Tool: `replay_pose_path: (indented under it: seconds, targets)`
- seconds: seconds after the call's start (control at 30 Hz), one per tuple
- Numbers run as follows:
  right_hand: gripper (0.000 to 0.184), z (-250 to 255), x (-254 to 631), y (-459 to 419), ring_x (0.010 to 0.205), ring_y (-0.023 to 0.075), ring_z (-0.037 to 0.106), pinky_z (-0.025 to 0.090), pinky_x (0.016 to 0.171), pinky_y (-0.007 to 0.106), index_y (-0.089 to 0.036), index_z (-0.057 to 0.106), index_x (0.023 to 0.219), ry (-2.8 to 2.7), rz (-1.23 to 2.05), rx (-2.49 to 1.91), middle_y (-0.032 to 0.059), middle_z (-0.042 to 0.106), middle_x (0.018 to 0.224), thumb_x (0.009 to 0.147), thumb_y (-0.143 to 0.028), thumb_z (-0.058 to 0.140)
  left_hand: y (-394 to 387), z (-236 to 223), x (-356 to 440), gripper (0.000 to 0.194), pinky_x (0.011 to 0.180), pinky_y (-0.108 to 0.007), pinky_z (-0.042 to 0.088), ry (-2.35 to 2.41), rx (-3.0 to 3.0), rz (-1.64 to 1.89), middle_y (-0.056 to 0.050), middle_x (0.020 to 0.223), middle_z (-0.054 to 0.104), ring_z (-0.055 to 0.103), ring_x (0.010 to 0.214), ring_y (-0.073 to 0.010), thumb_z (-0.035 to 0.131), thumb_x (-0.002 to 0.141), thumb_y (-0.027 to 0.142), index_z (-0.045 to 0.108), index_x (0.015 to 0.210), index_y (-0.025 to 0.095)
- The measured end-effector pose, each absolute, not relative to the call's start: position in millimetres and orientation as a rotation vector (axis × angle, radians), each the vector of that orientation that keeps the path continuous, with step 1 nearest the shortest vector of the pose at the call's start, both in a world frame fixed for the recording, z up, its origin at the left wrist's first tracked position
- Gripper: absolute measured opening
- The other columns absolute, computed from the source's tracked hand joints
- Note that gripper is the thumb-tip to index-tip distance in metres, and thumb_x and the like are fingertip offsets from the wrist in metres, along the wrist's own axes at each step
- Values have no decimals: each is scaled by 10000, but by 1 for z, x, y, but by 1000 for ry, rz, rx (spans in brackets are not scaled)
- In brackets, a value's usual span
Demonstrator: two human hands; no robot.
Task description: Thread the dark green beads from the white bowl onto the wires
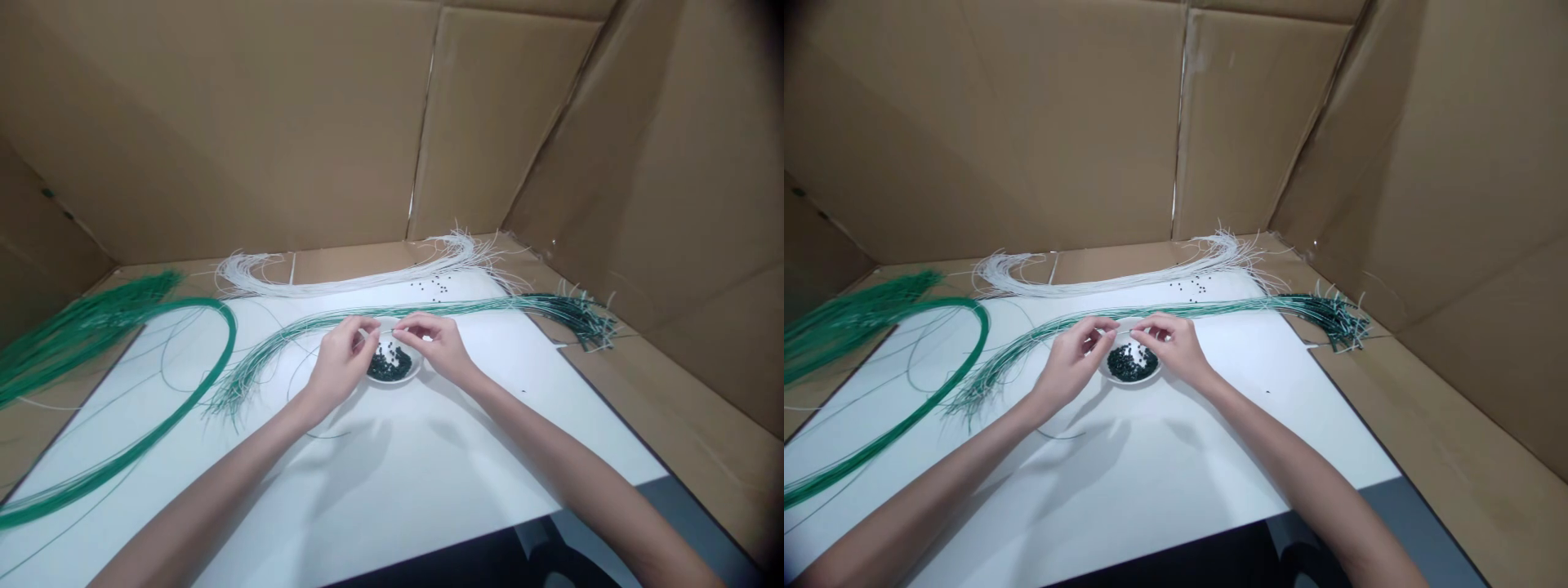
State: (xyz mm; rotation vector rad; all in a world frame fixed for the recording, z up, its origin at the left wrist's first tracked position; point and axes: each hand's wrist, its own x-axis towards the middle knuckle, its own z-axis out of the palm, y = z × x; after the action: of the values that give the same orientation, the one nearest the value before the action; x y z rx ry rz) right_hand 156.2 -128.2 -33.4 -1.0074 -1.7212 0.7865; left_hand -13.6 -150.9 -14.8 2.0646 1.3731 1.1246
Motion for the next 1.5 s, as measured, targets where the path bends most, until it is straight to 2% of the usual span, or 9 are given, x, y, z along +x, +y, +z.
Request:
replay_pose_path:
  seconds: [0.17,0.4,0.57,0.77,1.0,1.2,1.27,1.37,1.5]
  targets:
    - [186,-38,160,-121,547,107,479,372,525,246,-159,644,701,-1614,834,-1063,32,612,674,690,-342,612,-144,-10,-22,155,550,-218,398,1362,2054,965,3,693,607,502,576,-107,461,785,245,589,742,169]
    - [160,-34,161,-123,572,110,496,376,543,241,-156,638,712,-1726,825,-1045,38,623,711,705,-312,605,-143,-9,-24,161,514,-205,369,1359,2087,958,15,664,633,505,539,-100,486,778,243,626,726,183]
    - [168,-34,157,-128,594,112,498,364,524,229,-154,654,735,-1906,801,-953,41,625,709,729,-310,590,-148,-12,-18,166,536,-202,362,1328,2105,877,12,702,649,508,561,-98,494,777,245,645,749,182]
    - [157,-35,158,-126,621,129,541,380,527,232,-156,668,714,-1820,742,-982,50,650,716,720,-300,606,-146,-8,-21,212,549,-198,368,1344,2038,859,8,753,662,520,586,-104,473,785,293,655,797,185]
    - [154,-34,160,-123,647,137,561,407,548,234,-155,663,726,-1761,755,-1037,54,658,749,709,-300,612,-140,-8,-28,195,571,-202,373,1381,2048,894,9,741,659,547,634,-118,474,779,271,648,774,183]
    - [147,-35,153,-131,586,114,525,384,528,227,-162,671,726,-1915,682,-985,43,658,716,733,-285,590,-145,-12,-20,189,586,-204,368,1334,2147,835,1,727,656,541,616,-113,473,781,236,653,766,183]
    - [145,-35,153,-132,589,113,528,393,537,227,-171,675,772,-1900,665,-1003,40,661,735,725,-285,599,-145,-12,-20,193,587,-204,368,1343,2146,837,0,726,656,543,619,-115,468,783,232,654,771,183]
    - [236,-34,156,-130,610,120,546,416,557,228,-180,662,877,-1812,690,-1054,37,665,767,679,-307,642,-142,-10,-24,200,569,-203,367,1388,2089,874,7,704,651,534,593,-110,463,786,254,648,773,180]
    - [203,-32,161,-125,604,128,555,428,576,244,-162,670,776,-1687,730,-1122,48,674,761,679,-337,631,-137,-8,-30,211,584,-207,380,1432,2005,912,6,710,653,545,620,-118,469,779,291,642,752,174]
